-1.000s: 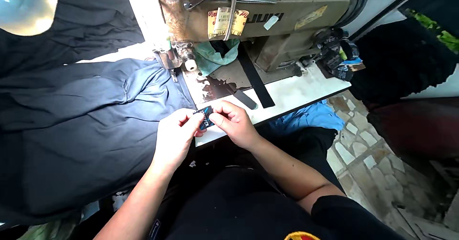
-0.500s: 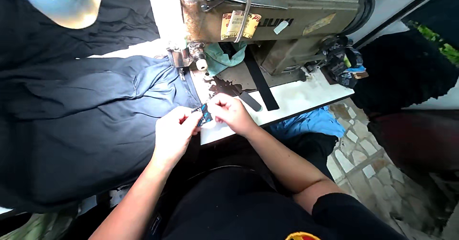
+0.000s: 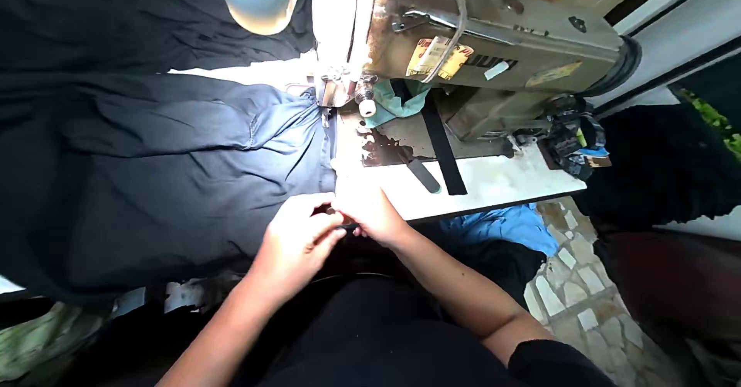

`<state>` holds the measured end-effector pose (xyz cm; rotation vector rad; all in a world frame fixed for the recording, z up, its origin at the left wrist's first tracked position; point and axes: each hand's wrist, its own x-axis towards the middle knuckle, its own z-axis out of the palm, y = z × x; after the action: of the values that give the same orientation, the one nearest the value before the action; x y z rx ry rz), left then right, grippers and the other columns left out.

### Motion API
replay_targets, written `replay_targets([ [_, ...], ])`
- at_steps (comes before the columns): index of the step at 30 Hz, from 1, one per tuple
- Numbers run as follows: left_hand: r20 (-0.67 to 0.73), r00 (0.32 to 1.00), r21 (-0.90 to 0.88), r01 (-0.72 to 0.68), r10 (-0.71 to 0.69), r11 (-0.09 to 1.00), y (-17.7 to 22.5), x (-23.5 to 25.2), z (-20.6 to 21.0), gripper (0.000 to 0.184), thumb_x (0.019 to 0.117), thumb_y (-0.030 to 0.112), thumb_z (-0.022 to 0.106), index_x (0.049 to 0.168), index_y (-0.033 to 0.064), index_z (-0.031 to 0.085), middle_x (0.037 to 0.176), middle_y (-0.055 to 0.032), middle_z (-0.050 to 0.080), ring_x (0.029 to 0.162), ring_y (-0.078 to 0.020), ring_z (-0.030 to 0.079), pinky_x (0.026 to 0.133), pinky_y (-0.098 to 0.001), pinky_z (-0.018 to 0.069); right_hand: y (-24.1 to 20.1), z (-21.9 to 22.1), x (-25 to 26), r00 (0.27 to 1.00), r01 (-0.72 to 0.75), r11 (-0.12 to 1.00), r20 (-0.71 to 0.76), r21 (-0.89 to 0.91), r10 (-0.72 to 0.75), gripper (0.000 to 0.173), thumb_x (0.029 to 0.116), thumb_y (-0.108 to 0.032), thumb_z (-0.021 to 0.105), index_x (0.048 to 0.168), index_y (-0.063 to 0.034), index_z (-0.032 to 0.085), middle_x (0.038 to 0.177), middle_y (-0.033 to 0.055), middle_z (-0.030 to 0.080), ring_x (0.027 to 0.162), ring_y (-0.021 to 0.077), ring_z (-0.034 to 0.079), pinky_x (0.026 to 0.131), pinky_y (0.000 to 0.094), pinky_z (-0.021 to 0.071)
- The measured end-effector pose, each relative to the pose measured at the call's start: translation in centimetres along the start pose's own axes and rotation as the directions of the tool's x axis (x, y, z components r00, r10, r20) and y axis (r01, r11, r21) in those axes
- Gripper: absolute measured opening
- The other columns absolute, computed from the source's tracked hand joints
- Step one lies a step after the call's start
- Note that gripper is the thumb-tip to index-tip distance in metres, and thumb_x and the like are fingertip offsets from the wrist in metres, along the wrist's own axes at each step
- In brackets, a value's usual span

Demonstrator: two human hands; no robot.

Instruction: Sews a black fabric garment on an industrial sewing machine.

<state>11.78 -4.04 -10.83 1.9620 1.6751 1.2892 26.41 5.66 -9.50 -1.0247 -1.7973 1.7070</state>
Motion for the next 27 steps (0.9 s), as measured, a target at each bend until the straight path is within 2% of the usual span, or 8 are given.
replay_targets([
  [2,0.066,0.997,0.143,-0.043,0.034,0.989,0.1,0.4,1.9,0.017,0.0918,0.017,0.067,0.092,0.0068,0.08,0.125,-0.0226,0.068,0.117,-0.0401,0.064,0.095,-0.0555,0.0522,0.4,-0.5,-0.4,1.0,0.028,0.999,0.012,-0.024,-0.028,0.031,0.0952,0.002,0.059,0.126,0.0046,0.061,0.064,0.0005,0.055,0.051,0.0026,0.05,0.049,0.0178,0.0429],
  [3,0.068,0.997,0.203,-0.045,0.032,0.978,0.0,0.5,2.5,0.016,0.0918,0.016,0.067,0.094,0.0068,0.079,0.126,-0.0245,0.067,0.115,-0.0438,0.065,0.09,-0.0591,0.0527,0.5,-0.9,-0.1,0.999,0.041,0.997,-0.02,-0.063,-0.043,0.013,0.0949,0.002,0.061,0.107,0.0038,0.063,0.062,-0.0001,0.054,0.049,0.0017,0.05,0.047,0.0169,0.0437],
  [7,0.094,0.995,0.358,-0.002,-0.034,0.934,-0.1,1.2,3.4,0.013,0.0926,0.01,0.068,0.092,0.0033,0.078,0.124,-0.0284,0.067,0.106,-0.0473,0.067,0.08,-0.0586,0.0537,0.7,-3.5,2.5,0.958,0.204,0.877,-0.096,-0.435,-0.271,0.021,0.0983,0.001,0.057,0.118,0.0041,0.061,0.074,0.0083,0.06,0.056,0.0106,0.055,0.054,0.0254,0.0492],
  [11,0.136,0.99,0.367,-0.024,-0.028,0.93,-0.7,3.1,3.1,0.012,0.0911,0.0,0.067,0.082,-0.0054,0.072,0.098,-0.0249,0.07,0.093,-0.0428,0.069,0.079,-0.0527,0.0562,1.0,-4.6,5.5,0.864,0.387,0.537,0.091,-0.75,-0.495,0.026,0.0974,-0.005,0.061,0.12,0.0019,0.071,0.121,0.0208,0.068,0.115,0.0346,0.064,0.101,0.0489,0.0507],
  [14,-0.053,0.998,0.114,0.036,-0.031,0.993,-1.4,3.4,2.4,0.018,0.0905,0.007,0.061,0.077,-0.0014,0.071,0.088,-0.0149,0.071,0.086,-0.0254,0.07,0.077,-0.0391,0.0566,1.0,-4.1,6.4,0.856,0.435,0.449,0.205,-0.781,-0.475,0.032,0.0918,-0.001,0.061,0.121,-0.0035,0.073,0.134,0.0221,0.062,0.13,0.0414,0.055,0.108,0.0597,0.0438],
  [18,-0.01,0.933,-0.221,0.35,-0.361,0.91,-0.2,4.1,-0.3,0.008,0.0927,0.01,0.068,0.09,0.0043,0.073,0.089,-0.0009,0.07,0.076,-0.0021,0.063,0.07,-0.0211,0.053,2.1,-3.0,5.0,0.709,0.588,0.415,0.195,-0.694,-0.678,0.022,0.085,0.002,0.061,0.1,0.002,0.077,0.115,0.0202,0.073,0.115,0.0371,0.067,0.098,0.0549,0.0502],
  [25,-0.215,0.877,-0.144,0.407,-0.43,0.902,-5.5,8.3,-1.9,0.021,0.0998,0.01,0.061,0.107,-0.0076,0.071,0.098,-0.0165,0.072,0.09,-0.0162,0.069,0.087,-0.0379,0.054,3.9,-2.4,3.7,0.732,0.531,0.383,0.181,-0.756,-0.657,0.015,0.0857,0.0,0.064,0.089,-0.0027,0.078,0.112,0.0169,0.075,0.107,0.0334,0.071,0.092,0.0542,0.0529],
  [27,-0.273,0.801,-0.228,0.484,-0.533,0.845,-7.4,9.1,-2.2,0.014,0.0989,0.009,0.062,0.102,-0.0035,0.067,0.089,-0.0035,0.065,0.079,-0.0008,0.061,0.077,-0.0213,0.0531,3.8,-2.0,3.6,0.737,0.527,0.373,0.192,-0.763,-0.648,0.013,0.0853,-0.001,0.064,0.086,-0.0034,0.077,0.11,0.0171,0.074,0.106,0.0338,0.07,0.09,0.054,0.0536],
])
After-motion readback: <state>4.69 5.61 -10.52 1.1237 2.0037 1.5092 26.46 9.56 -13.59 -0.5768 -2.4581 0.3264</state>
